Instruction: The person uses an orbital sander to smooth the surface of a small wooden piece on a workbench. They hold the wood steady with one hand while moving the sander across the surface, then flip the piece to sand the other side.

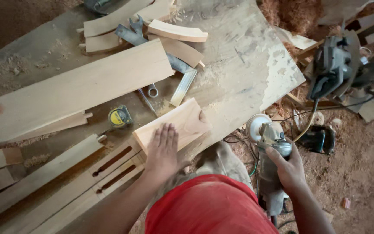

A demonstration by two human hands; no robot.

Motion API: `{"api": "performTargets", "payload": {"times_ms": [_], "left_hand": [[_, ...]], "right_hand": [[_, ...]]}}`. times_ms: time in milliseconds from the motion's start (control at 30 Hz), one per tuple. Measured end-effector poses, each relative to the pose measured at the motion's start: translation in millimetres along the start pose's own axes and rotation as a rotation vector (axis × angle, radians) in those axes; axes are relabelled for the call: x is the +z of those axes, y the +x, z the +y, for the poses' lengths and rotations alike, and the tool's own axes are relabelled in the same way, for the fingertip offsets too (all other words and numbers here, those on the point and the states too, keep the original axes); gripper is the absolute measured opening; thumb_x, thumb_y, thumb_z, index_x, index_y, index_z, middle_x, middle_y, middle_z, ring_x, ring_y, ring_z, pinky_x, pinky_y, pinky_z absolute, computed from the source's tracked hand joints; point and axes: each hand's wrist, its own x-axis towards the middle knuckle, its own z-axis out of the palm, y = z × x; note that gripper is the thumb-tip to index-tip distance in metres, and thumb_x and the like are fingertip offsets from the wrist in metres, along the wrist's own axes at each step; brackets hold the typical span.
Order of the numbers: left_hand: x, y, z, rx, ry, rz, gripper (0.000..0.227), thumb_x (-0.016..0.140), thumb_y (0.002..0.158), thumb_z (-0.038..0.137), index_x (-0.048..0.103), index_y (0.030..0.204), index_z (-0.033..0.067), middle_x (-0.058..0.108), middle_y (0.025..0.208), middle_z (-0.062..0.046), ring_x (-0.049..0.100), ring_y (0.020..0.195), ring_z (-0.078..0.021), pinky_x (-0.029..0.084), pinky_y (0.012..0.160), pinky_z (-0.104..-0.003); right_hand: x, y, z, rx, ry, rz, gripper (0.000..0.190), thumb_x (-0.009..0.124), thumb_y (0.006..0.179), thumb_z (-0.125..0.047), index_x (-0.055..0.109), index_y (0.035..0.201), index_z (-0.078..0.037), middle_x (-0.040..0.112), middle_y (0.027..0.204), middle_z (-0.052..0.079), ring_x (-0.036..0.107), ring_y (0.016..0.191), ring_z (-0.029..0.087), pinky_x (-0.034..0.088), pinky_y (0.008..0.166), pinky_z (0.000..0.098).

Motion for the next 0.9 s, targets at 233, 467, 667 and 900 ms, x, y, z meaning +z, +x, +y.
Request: {"api": "performTargets", "payload": {"times_ms": [233,467,667,900], "left_hand": [[13,72,45,0.020,-0.196,0.289,0.108,0.045,0.092,0.072,0.011,0.160,-0.0044,0.005,0.171,-0.022,-0.003,0.158,-0.0362,-0.002,0.124,-0.050],[-9,80,59,0.084,-0.462,0.392,0.094,0.062,0.093,0.061,0.030,0.166,0.0115,0.032,0.164,-0.013,0.022,0.155,-0.0336,0.007,0.134,-0.057],[-49,27,14,-0.351,-0.241,-0.043,0.130,0.086,0.070,0.062,0.000,0.162,0.0287,-0.001,0.171,-0.014,0.002,0.156,-0.0389,0.000,0.125,-0.059],[-61,34,31,-0.302,-0.366,-0.098,0.131,0.088,0.072,0.039,-0.001,0.167,0.0289,0.011,0.170,-0.020,0.012,0.157,-0.0392,0.005,0.128,-0.061]], "right_hand": [[-38,52,9,-0.082,-0.133,-0.060,0.074,0.079,0.085,-0.029,0.049,0.147,0.000,0.068,0.122,0.009,0.063,0.107,0.017,0.050,0.093,0.0308],[-72,105,-17,-0.057,-0.174,-0.140,0.080,0.078,0.083,-0.034,0.048,0.151,-0.002,0.068,0.121,0.013,0.065,0.103,0.019,0.052,0.087,0.0330],[-86,149,-38,-0.033,-0.275,-0.175,0.084,0.079,0.082,-0.041,0.047,0.148,0.000,0.068,0.121,0.016,0.067,0.104,0.024,0.055,0.086,0.0375],[-86,170,-49,-0.049,-0.205,-0.210,0.084,0.079,0.081,-0.039,0.046,0.150,-0.002,0.067,0.122,0.016,0.067,0.105,0.024,0.055,0.087,0.0388]]}}
